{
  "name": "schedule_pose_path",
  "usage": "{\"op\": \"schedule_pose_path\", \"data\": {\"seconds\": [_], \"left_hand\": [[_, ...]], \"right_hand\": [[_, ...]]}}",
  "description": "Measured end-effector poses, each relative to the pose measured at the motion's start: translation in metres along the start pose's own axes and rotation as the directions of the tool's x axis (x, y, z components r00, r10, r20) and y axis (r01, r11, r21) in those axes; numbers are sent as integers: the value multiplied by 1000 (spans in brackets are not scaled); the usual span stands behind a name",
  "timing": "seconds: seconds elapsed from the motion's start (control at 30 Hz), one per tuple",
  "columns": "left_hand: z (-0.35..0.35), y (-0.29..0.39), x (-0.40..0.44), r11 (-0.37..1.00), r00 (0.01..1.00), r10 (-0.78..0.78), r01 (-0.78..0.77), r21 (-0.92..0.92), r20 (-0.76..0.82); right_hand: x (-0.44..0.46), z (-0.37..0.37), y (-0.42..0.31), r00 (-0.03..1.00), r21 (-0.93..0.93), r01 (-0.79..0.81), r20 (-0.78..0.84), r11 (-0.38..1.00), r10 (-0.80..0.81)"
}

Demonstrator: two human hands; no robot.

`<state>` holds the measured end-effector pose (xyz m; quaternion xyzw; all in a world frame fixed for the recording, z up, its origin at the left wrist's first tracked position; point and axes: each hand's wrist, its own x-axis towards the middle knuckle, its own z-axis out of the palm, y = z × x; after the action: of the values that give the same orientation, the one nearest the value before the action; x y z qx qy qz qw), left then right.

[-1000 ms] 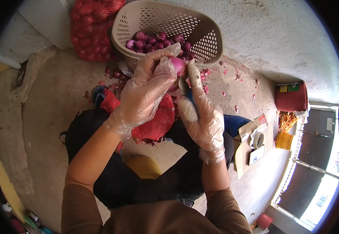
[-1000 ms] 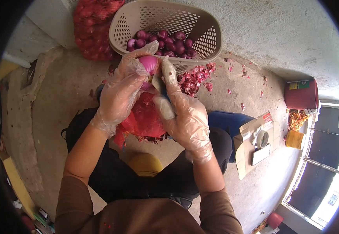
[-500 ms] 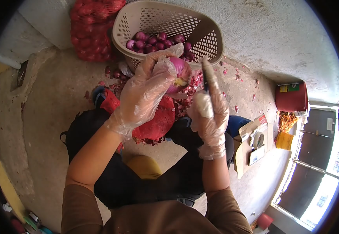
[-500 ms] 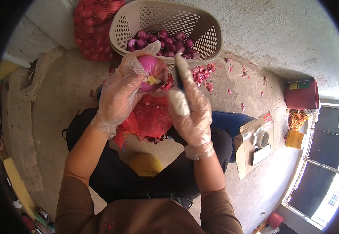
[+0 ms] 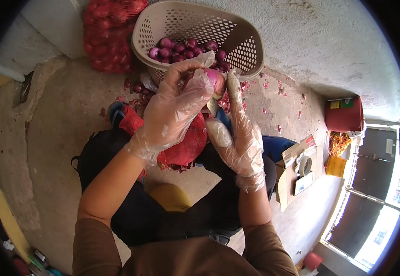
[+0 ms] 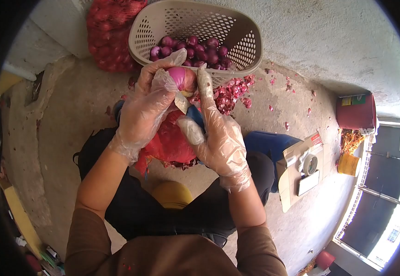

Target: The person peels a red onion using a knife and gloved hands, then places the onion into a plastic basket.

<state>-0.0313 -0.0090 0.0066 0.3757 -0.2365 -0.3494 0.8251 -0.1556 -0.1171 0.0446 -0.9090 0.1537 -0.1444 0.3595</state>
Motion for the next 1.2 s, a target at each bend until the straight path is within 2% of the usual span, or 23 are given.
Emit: {"op": "schedule_pose_path", "data": {"seconds": [0.07, 0.17, 0.23, 0.3, 0.4, 0.47, 0.57, 0.63, 0.7, 0.73, 0.8, 0.83, 0.87, 0.9, 0.93, 1.0, 1.07, 1.17, 1.2], "left_hand": [[-1, 0, 2, 979, 999, 36, -32, 202, -14], [-1, 6, 1, 941, 998, 50, -55, 334, 25], [0, 6, -1, 971, 999, 42, -43, 235, 13], [3, 0, -1, 1000, 999, 16, -17, -6, -51], [2, 1, 0, 992, 1000, -19, 16, -124, -24], [4, 1, -1, 994, 1000, 3, -5, -105, -16], [5, 0, -1, 996, 1000, 24, -25, -80, -7], [5, 1, -1, 994, 1000, 12, -12, -107, -4], [6, 6, 0, 984, 1000, -21, 20, -175, -2], [7, 8, 0, 979, 999, -41, 39, -200, -5], [8, 10, -1, 965, 996, -83, 78, -250, -12], [5, 8, 0, 982, 998, -63, 66, -180, 19], [-1, 3, 1, 993, 998, -45, 50, -109, 50], [-3, 2, 2, 999, 996, -29, 32, -37, 82], [-5, 2, 0, 992, 996, 19, -30, 126, 88], [-5, 3, 0, 912, 986, 122, -157, 380, 114], [-4, 3, 1, 879, 975, 178, -218, 425, 132], [-5, 1, 1, 845, 963, 224, -270, 463, 152], [-5, 1, 1, 836, 959, 234, -282, 470, 160]], "right_hand": [[1, 1, 1, 1000, -15, 23, -12, 1000, -23], [1, 1, 2, 999, -24, 48, -22, 999, -48], [2, 7, 5, 990, -10, 109, -92, 994, -110], [4, 6, 9, 993, -58, 84, -82, 995, -89], [4, 0, 8, 999, -37, -5, -42, 999, 4], [3, -2, 9, 999, 57, -52, -9, 997, 53], [6, 7, 20, 978, 119, 87, -200, 989, -62], [5, 4, 22, 977, 273, -38, -190, 961, 93], [3, 0, 22, 973, 342, -93, -170, 935, 158], [1, -3, 21, 975, 335, -86, -164, 938, 148], [3, -5, 23, 986, 216, 65, -162, 974, -30], [5, -6, 23, 980, 158, 144, -160, 977, -119], [1, -3, 20, 985, 129, 125, -134, 984, -108], [-1, -7, 11, 999, 118, 12, -47, 993, -6], [-3, -11, 2, 995, 88, -99, 40, 991, 96], [0, -8, 6, 1000, 61, -11, 22, 998, 10], [3, -4, 10, 997, 51, 76, -16, 996, -75], [4, 1, 19, 992, 207, 122, -59, 971, -112], [4, 1, 19, 990, 203, 130, -72, 970, -118]]}}
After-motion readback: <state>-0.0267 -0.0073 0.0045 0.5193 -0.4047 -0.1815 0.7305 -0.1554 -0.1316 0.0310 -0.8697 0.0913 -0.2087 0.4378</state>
